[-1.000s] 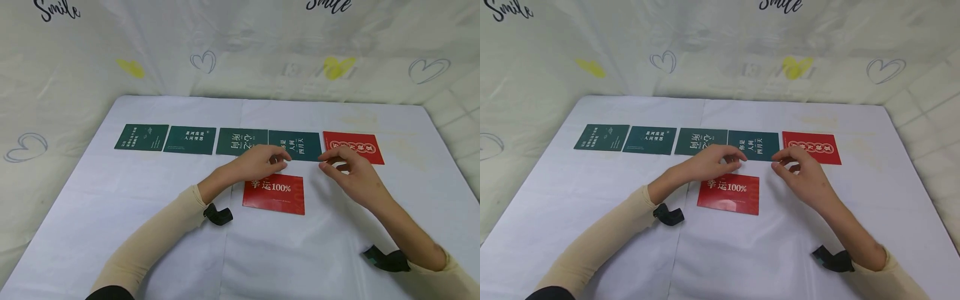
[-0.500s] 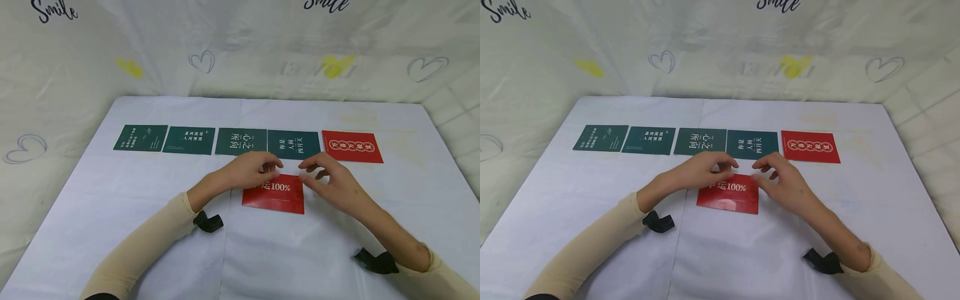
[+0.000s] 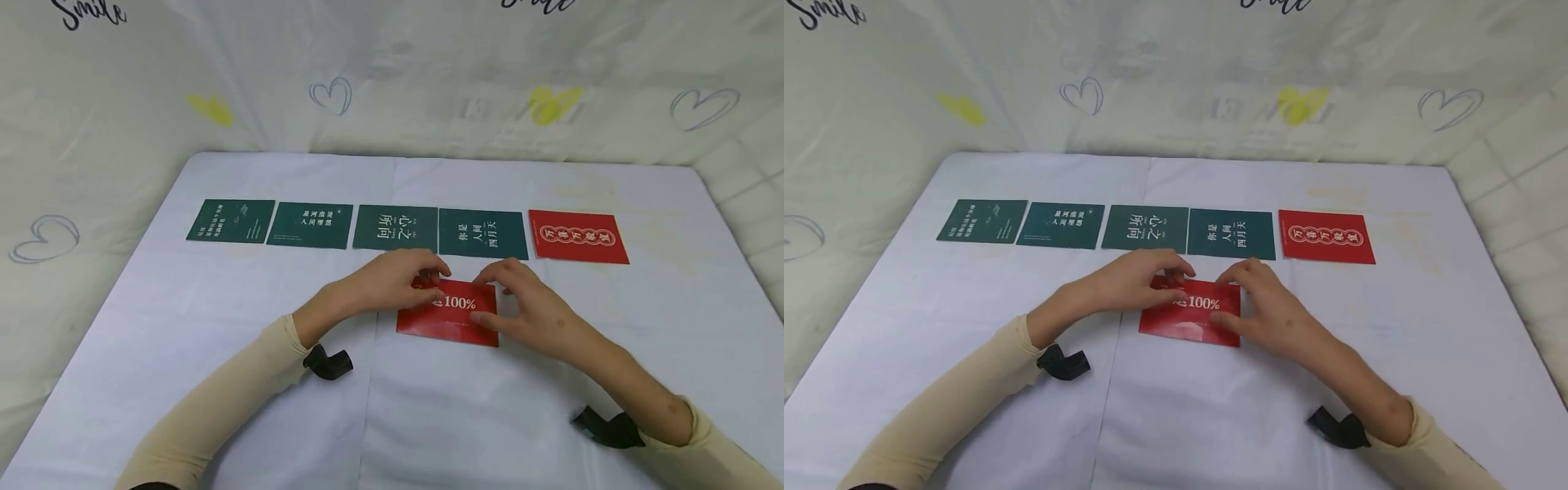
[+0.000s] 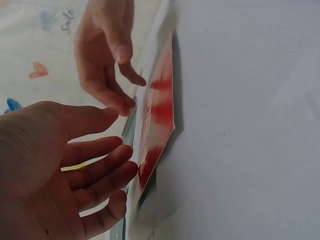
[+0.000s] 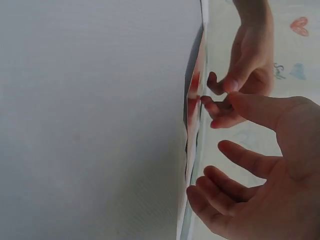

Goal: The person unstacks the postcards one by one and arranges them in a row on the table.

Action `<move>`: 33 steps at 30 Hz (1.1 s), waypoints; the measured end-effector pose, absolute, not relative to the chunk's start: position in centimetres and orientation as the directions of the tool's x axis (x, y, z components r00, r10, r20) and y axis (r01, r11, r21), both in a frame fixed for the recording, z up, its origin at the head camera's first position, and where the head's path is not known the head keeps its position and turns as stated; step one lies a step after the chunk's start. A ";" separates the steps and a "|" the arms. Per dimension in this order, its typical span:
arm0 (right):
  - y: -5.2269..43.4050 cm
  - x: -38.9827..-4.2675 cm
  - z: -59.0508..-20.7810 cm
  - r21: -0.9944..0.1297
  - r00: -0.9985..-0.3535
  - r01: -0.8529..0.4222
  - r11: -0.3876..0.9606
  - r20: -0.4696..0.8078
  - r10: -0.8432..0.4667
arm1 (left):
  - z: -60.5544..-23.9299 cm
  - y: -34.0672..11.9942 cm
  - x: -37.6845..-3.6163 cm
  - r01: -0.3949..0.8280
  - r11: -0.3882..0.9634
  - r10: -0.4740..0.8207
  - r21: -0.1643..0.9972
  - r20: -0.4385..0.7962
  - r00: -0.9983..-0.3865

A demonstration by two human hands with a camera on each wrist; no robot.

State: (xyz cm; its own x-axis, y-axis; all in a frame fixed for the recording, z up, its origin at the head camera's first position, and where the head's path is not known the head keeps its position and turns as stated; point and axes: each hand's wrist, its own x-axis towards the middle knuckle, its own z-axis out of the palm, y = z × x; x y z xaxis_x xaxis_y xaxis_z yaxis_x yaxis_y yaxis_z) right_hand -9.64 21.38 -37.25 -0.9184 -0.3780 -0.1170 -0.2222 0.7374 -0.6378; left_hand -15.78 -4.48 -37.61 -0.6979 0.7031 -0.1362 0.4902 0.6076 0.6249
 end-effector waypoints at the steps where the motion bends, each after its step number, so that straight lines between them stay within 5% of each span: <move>1: 21.3 -9.6 -37.3 -0.633 -0.915 -0.222 0.742 -0.126 -0.382 | -37.6 -4.6 -15.8 0.494 0.608 0.704 0.622 -0.134 -0.697; 16: 20.5 -8.9 -38.0 -0.430 -0.878 -0.366 0.825 -0.134 -0.459 | -37.6 -5.9 -16.0 0.535 0.645 0.718 0.547 -0.192 -0.669; 33: 20.8 -9.3 -38.0 -0.451 -0.872 -0.368 0.813 -0.136 -0.470 | -37.7 -6.1 -14.8 0.612 0.631 0.760 0.478 -0.223 -0.610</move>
State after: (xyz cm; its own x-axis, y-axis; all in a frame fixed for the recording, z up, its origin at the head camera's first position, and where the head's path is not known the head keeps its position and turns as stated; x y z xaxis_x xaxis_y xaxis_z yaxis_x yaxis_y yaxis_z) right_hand -9.29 20.76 -38.01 -0.8721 -0.4699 -0.1362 -0.3678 0.8132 -0.4510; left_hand -14.78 -6.11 -37.70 -0.6098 0.7604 -0.2234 0.6116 0.6308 0.4776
